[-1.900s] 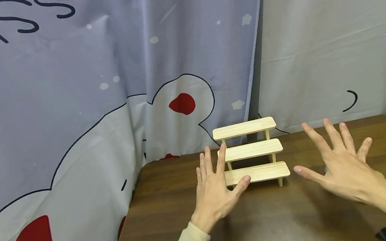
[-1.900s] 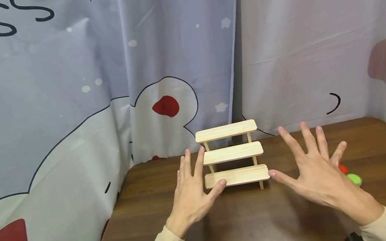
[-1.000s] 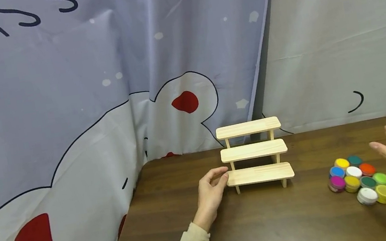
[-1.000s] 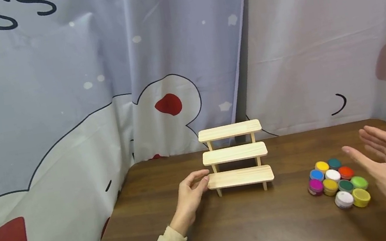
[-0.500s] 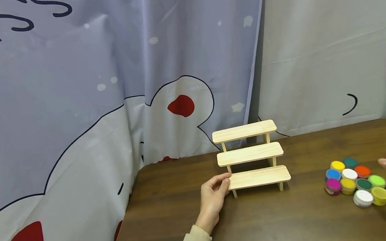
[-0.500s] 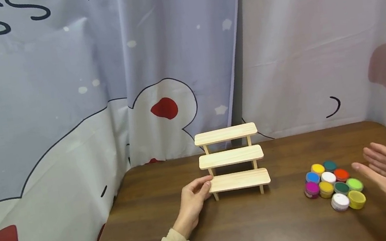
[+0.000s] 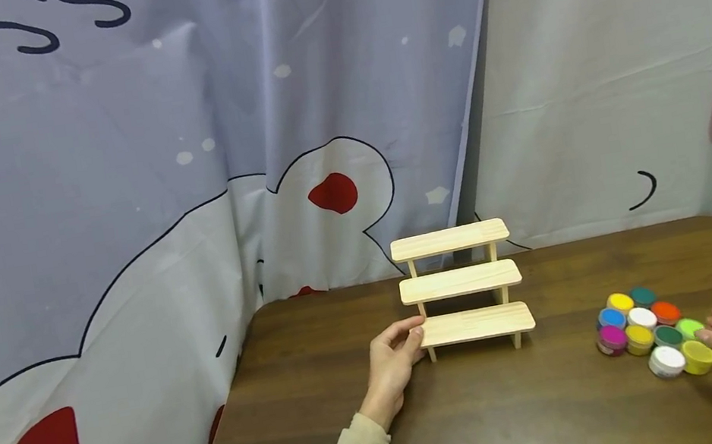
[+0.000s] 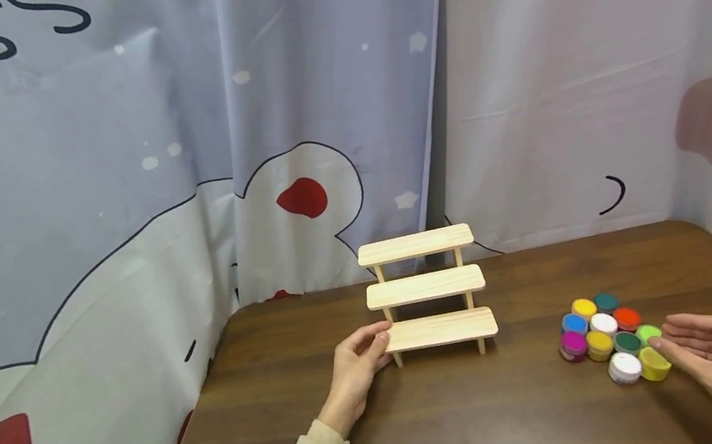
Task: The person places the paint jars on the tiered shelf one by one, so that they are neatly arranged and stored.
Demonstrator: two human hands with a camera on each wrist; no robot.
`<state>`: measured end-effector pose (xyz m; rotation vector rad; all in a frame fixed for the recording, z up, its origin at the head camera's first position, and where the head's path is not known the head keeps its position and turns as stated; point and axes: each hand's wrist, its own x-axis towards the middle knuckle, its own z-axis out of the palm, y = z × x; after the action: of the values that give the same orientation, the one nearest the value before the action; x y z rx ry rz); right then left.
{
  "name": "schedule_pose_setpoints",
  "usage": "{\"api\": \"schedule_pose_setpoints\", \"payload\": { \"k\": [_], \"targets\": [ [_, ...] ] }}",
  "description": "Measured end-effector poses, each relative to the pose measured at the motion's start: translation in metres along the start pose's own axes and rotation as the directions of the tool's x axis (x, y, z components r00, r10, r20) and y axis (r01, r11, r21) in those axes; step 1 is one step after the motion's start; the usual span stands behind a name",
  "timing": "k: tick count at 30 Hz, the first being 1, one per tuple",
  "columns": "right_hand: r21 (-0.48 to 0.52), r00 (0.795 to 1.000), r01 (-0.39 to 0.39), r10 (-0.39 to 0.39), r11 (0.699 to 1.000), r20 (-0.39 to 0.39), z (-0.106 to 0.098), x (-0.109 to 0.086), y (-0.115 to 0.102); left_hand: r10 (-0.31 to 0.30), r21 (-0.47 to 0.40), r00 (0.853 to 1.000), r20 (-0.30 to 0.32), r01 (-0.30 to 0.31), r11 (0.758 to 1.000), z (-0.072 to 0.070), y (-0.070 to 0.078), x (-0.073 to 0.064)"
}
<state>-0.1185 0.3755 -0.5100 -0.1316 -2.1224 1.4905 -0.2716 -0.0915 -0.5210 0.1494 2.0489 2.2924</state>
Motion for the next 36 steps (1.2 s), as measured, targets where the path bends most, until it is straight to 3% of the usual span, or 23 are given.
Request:
{"api": "schedule_pose_setpoints", "payload": {
  "k": [4,9,17,22,26,28,30,36],
  "targets": [
    [-0.067,0.99,-0.139,0.138,0.988,-0.009,0.005,-0.005,0.003,-0.004,-0.006,1.0,0.008,0.004,1.0,-0.001,0.0,-0.001],
    [-0.186,0.964,-0.267,0.263,0.946,-0.046,0.012,-0.007,0.006,-0.009,-0.006,1.0,0.004,0.009,1.0,-0.001,0.0,-0.001],
    [-0.17,0.991,-0.129,0.119,0.977,-0.067,0.01,-0.012,0.019,0.008,-0.012,1.0,0.012,-0.008,1.0,0.003,0.0,0.001],
    [-0.221,0.986,-0.164,0.16,0.961,-0.033,0.009,-0.013,0.024,0.005,-0.008,1.0,0.006,-0.005,1.0,0.003,-0.001,0.0],
    [-0.266,0.962,-0.266,0.271,0.926,-0.019,0.009,-0.012,0.027,0.004,-0.005,1.0,0.0,-0.004,1.0,0.003,-0.001,0.0],
    [-0.293,0.955,-0.282,0.296,0.914,0.004,0.008,-0.011,0.029,0.004,-0.003,1.0,-0.004,-0.004,1.0,0.003,-0.001,0.0],
    [-0.308,0.954,-0.278,0.299,0.91,0.024,0.007,-0.011,0.03,0.007,-0.003,1.0,-0.003,-0.007,1.0,0.003,0.0,0.0],
    [-0.284,0.974,-0.208,0.225,0.936,0.029,0.007,-0.008,0.028,0.018,-0.013,1.0,-0.004,-0.018,1.0,0.003,0.001,0.002]
  ]
}}
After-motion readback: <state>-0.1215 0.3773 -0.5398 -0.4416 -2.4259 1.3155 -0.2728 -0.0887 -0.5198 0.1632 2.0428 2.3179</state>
